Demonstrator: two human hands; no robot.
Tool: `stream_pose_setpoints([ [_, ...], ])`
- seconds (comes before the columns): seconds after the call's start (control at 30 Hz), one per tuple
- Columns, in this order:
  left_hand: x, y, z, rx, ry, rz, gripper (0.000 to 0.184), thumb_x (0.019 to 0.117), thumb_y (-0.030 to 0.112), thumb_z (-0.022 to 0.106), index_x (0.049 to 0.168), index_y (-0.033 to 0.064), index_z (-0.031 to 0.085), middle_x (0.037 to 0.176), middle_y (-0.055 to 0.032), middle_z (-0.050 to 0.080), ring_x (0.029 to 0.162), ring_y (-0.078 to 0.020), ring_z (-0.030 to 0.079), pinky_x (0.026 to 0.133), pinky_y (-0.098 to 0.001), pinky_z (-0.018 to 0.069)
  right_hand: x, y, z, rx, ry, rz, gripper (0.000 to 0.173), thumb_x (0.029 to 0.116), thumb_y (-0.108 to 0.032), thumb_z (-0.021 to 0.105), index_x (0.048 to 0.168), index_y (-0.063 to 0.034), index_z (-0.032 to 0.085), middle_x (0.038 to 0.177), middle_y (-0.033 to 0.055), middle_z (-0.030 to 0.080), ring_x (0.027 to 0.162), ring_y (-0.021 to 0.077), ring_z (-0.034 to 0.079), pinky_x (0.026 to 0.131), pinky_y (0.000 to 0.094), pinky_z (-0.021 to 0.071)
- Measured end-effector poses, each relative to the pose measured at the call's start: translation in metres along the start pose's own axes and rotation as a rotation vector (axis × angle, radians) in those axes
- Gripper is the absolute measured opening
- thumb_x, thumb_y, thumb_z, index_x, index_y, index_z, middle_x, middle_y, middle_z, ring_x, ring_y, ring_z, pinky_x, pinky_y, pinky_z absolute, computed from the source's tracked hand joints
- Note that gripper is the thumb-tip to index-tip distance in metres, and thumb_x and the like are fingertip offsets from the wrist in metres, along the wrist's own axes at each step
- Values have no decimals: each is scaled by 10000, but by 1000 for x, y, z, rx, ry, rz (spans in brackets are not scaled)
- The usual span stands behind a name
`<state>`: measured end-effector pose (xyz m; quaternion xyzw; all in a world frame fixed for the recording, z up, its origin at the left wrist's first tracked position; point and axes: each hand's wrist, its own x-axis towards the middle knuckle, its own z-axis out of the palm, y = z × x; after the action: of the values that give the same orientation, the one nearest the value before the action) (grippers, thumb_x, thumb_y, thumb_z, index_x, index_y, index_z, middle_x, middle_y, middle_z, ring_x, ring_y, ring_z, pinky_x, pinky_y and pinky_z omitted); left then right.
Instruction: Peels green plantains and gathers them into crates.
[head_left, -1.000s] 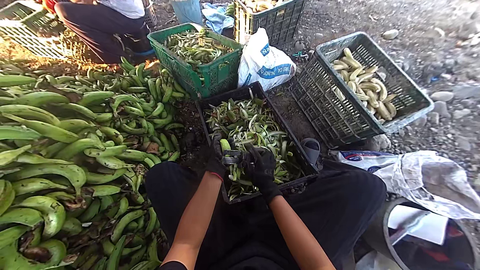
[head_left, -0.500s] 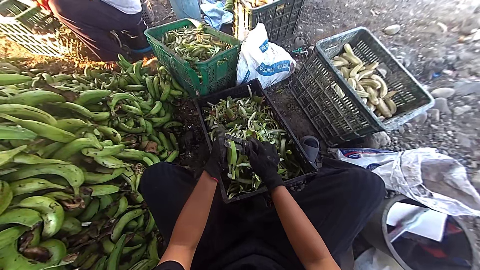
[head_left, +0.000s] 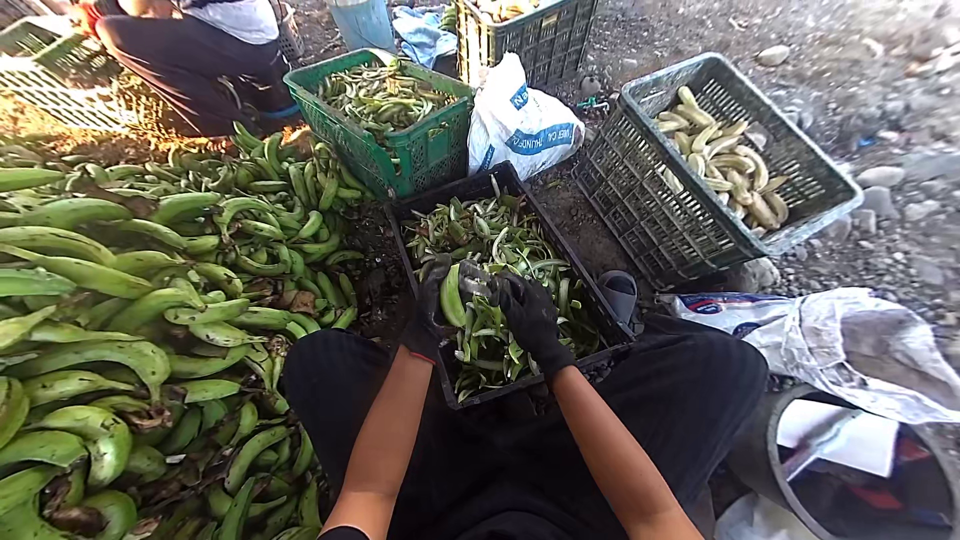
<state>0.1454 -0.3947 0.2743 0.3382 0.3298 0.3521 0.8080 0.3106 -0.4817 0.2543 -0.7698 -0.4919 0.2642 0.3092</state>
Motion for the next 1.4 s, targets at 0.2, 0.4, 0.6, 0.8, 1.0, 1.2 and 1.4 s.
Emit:
stream_pose_setpoints([
  [0.2, -4, 1, -4, 7, 7, -83, 466, 1073, 406, 296, 1123, 101, 645, 728, 9, 598, 566, -75, 559, 550, -224, 522, -22, 2, -8, -154, 0, -251, 526, 923, -534, 619, 1382, -281, 658, 1298, 245, 616, 1254, 485, 514, 986, 696, 371],
  [0.4, -4, -13, -5, 169, 126, 20, 403, 1078, 386, 314, 1180, 128, 606, 833, -22, 667, 664, -107, 627, 603, -283, 545, -18, -16, -2, -179, -100, 7, 462, 989, -525, 556, 1391, -311, 634, 1347, 194, 613, 1286, 433, 523, 950, 660, 425],
  [0.6, 0, -15, 11, 563, 252, 159, 487, 1112, 396, 297, 1420, 82, 507, 1225, -136, 621, 1042, -183, 605, 921, -409, 513, 14, -17, 6, -20, -84, 224, 516, 1055, -564, 397, 1286, -194, 671, 1195, 174, 692, 1138, 399, 631, 892, 661, 467],
  [0.8, -1, -2, 12, 196, 70, 100, 604, 1083, 546, 248, 1294, 91, 585, 832, -53, 677, 640, -131, 649, 589, -285, 579, 22, 8, -23, 80, 7, 215, 686, 1072, -612, 226, 1323, -96, 602, 1168, 231, 671, 1106, 432, 630, 883, 694, 451],
  [1.0, 2, 9, -6, 21, -122, 183, 477, 1026, 409, 533, 1435, 166, 498, 1139, -43, 687, 975, -172, 702, 870, -370, 601, 9, 15, -33, 537, -260, 87, 508, 1085, -492, 385, 1441, -142, 483, 1173, 98, 642, 867, 200, 680, 736, 397, 598],
  [1.2, 1, 0, -13, -53, 26, 204, 594, 1038, 636, 304, 1482, 291, 493, 1160, -36, 712, 952, -145, 711, 754, -312, 602, -41, -11, 7, 854, -435, 111, 154, 987, -204, 600, 948, -57, 577, 706, -9, 582, 639, 115, 594, 647, 328, 555],
  [1.4, -3, 3, 0, 241, 159, 365, 609, 1080, 550, 182, 1274, 136, 584, 926, -24, 695, 797, -146, 707, 722, -338, 620, -81, -33, 15, 639, -381, 187, 195, 890, -175, 696, 1016, -53, 612, 747, -4, 601, 618, 93, 593, 602, 305, 543],
])
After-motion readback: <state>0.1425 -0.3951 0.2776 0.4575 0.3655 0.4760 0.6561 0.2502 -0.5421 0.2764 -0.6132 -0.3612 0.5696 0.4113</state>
